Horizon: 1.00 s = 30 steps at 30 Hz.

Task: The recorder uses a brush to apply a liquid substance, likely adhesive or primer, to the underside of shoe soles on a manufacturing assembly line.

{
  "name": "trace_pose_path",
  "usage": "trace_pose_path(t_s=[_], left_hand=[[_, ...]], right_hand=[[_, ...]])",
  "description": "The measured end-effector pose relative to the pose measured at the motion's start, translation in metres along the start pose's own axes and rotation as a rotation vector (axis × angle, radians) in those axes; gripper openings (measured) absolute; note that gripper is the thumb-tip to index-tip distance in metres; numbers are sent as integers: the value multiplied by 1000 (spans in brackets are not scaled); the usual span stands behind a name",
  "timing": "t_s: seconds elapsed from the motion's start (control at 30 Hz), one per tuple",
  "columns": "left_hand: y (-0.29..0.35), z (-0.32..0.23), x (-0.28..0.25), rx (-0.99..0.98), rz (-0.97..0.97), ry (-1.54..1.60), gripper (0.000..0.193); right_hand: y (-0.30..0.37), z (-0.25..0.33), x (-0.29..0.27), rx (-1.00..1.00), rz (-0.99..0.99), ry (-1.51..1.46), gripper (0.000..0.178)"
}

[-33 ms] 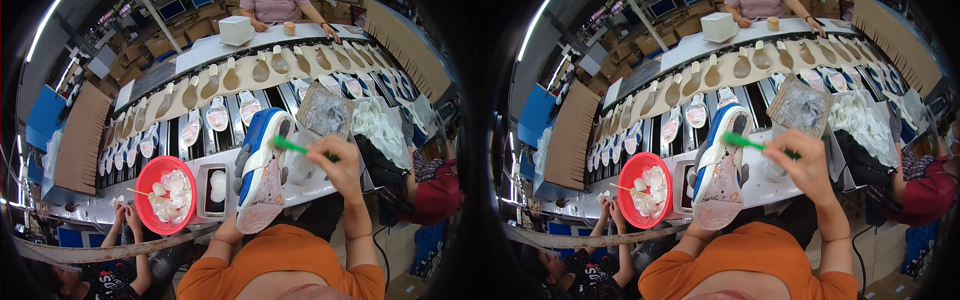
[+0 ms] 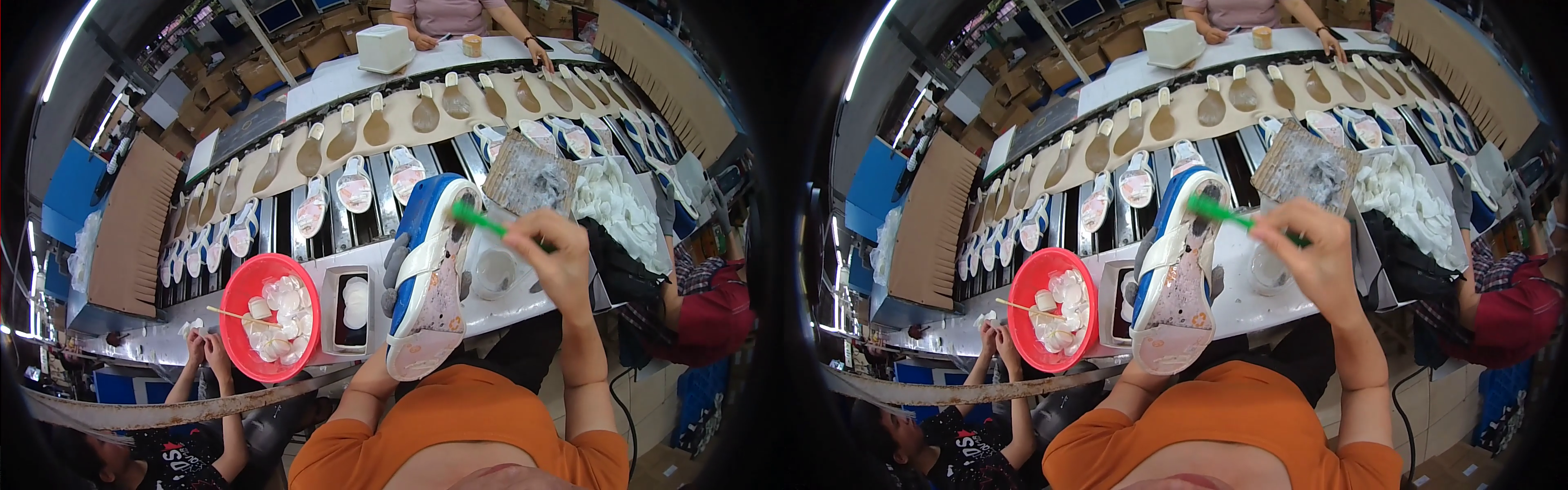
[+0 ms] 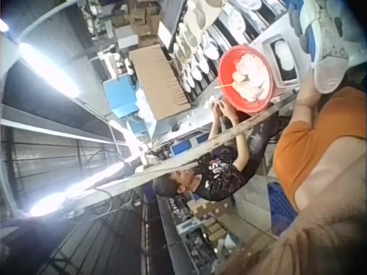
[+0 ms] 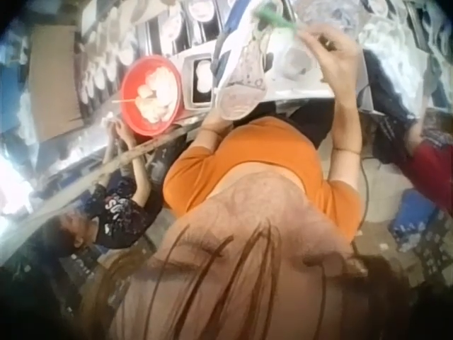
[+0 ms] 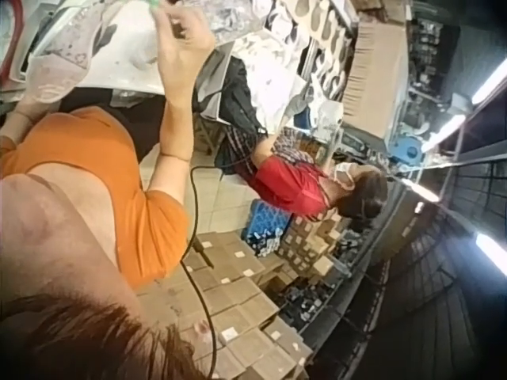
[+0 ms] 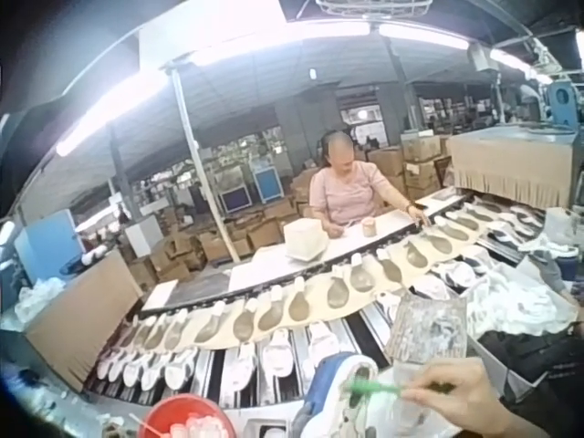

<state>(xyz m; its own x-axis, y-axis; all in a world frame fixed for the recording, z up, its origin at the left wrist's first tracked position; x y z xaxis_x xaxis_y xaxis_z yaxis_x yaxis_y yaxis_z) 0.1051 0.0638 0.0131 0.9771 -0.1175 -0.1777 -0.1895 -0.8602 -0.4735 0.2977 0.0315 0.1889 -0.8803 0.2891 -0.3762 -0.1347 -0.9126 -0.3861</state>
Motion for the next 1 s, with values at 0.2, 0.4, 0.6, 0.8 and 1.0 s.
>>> trace_pose_path(t_s=[0.2, 0.4, 0.6, 0.8, 1.0], left_hand=[[0, 0, 1, 9, 1, -17, 54], [-3, 3, 6, 18, -7, -21, 54], [-6, 5, 12, 33, -10, -19, 53], [-10, 8, 17, 50, -12, -28, 53], [-14, 12, 19, 61, -12, -33, 53]], right_hand=[[0, -15, 4, 21, -2, -64, 8], [21, -12, 21, 63, 201, -124, 9], [30, -5, 28, 31, 235, -183, 10], [38, -1, 30, -12, 206, -143, 12], [48, 17, 33, -191, 169, -18, 20]])
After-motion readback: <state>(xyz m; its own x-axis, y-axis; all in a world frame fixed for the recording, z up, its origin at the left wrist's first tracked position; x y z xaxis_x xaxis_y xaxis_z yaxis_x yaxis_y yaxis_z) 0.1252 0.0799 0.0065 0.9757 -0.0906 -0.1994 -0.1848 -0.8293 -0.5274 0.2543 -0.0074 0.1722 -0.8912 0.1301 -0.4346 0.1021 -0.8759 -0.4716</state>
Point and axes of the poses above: each hand's wrist, its own y-axis away from the middle knuckle, its own x-axis out of the palm, z = x × y, the point moved 7 cm from there along -y, towards the middle knuckle, and after that the axes turned 7 degrees about x, right-handed, at the moved point
